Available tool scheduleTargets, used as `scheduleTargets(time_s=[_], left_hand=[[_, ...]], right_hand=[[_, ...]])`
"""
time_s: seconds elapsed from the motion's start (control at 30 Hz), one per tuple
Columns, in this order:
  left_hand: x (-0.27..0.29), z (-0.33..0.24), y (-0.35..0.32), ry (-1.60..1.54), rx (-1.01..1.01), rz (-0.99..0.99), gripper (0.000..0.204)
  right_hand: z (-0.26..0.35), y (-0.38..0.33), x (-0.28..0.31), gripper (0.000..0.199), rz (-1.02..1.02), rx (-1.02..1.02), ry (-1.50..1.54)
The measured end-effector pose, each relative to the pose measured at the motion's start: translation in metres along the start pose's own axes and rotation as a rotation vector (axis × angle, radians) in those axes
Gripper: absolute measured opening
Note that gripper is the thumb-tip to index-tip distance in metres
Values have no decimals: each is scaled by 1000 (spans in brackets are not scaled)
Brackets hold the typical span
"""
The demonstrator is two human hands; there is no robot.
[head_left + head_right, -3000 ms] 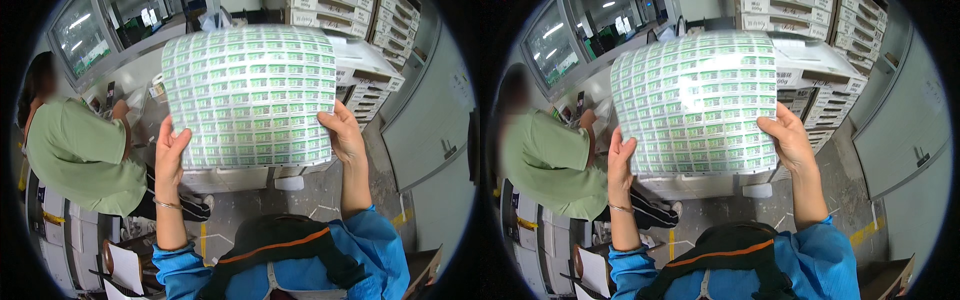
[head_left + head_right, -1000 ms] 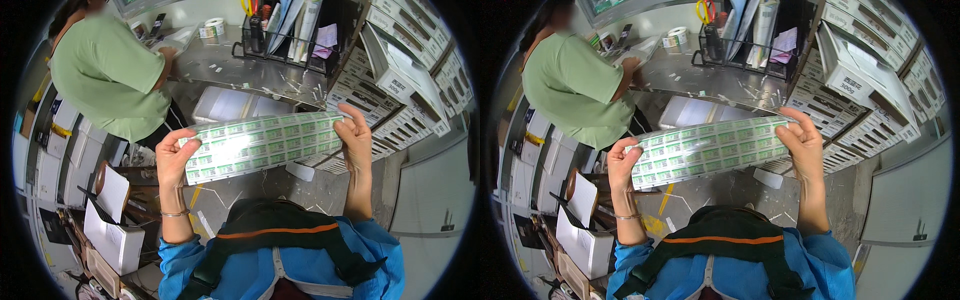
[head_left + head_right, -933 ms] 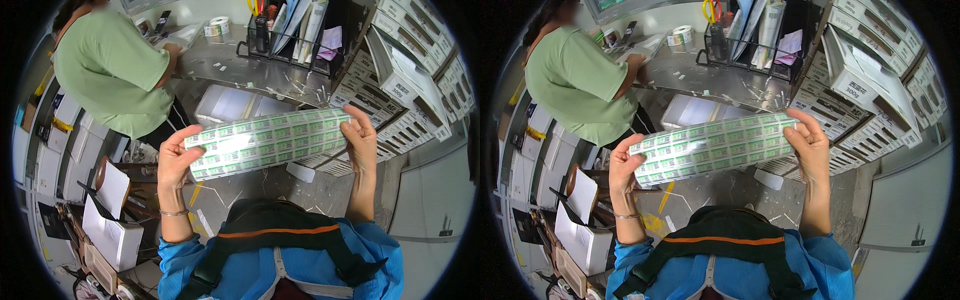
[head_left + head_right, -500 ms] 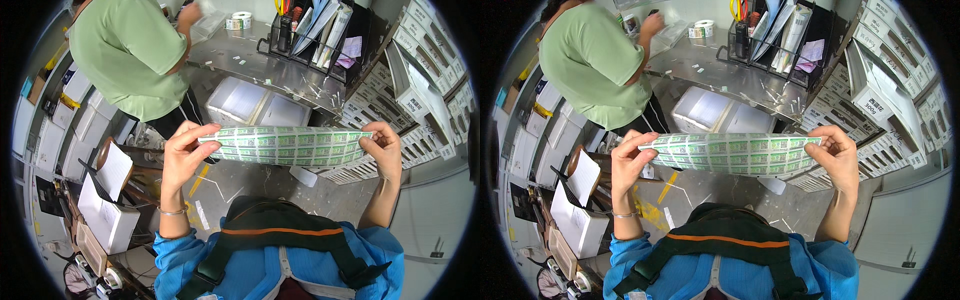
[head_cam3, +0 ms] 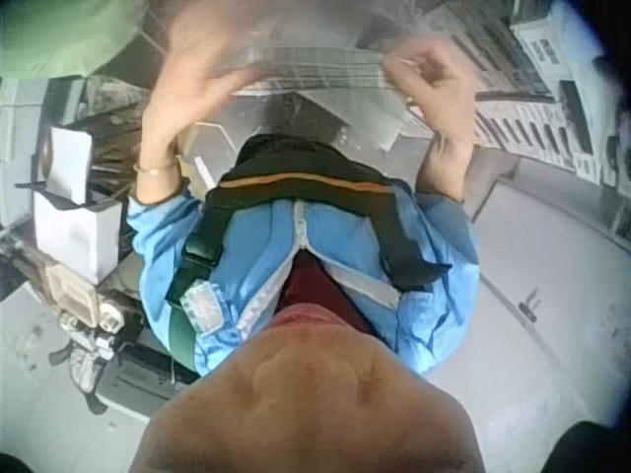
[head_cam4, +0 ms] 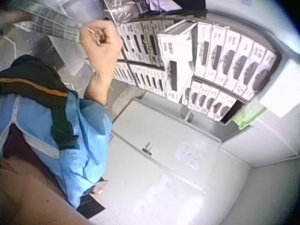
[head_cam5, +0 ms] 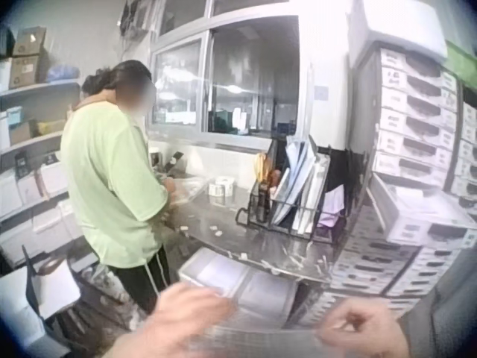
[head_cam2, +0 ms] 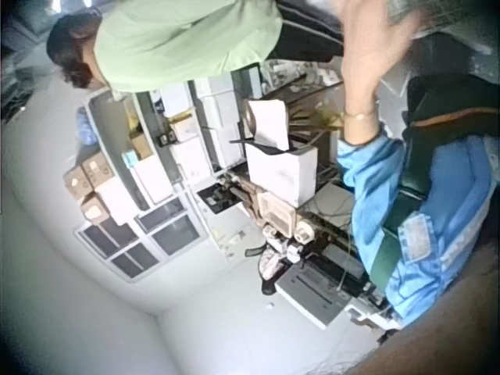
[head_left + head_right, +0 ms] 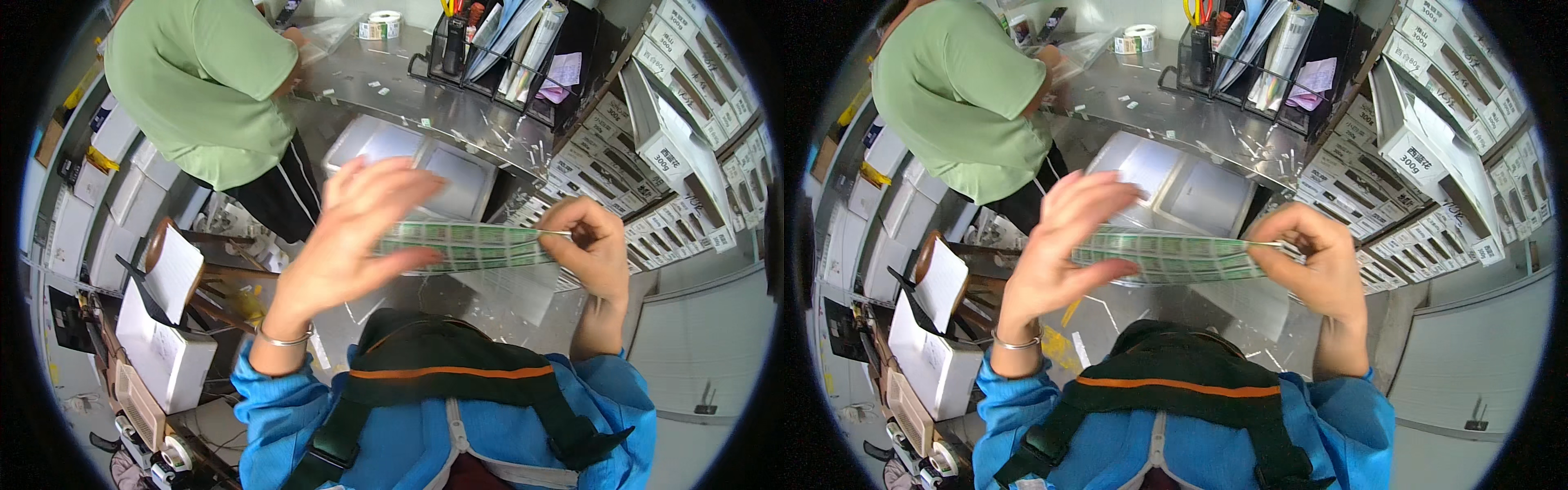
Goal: The person handles sheets of labels, separating them by hand and placing them onto a stack of documents at a workstation before interacting with a label printer.
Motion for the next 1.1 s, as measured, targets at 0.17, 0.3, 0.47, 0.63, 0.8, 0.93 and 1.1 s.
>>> scheduleTargets(time_s=[0.17, 0.3, 0.47, 0.63, 0.8, 0.93, 1.1], left_hand=[[-28, -10, 18, -273, -62, -17, 38], [-32, -11, 20, -326, -116, -119, 21], [-35, -2, 17, -345, 71, -68, 18], [-36, 9, 10, -258, 66, -70, 15], [-29, 21, 3, -262, 264, -15, 17], [-31, 31, -15, -228, 268, -54, 18], [-33, 34, -26, -224, 310, -64, 21]], right_hand=[[15, 4, -15, 18, 88, 37, -13], [40, 11, -21, 28, 49, 175, -326], [21, 21, -23, 14, 205, 43, -370], [37, 32, -34, 17, 205, 266, -557], [40, 47, -50, 16, 362, 278, -729], [38, 52, -67, 13, 463, 352, -696], [34, 55, -86, 14, 543, 259, -742]])
Point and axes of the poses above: each hand's wrist, its own y-axis towards the middle knuckle, its own x-axis out of the back of the hand, z = x × y, the point moved 8 cm from there along y, towards the middle knuckle, and after that the axes turned 10 degrees about -y, right-handed, at the moved point
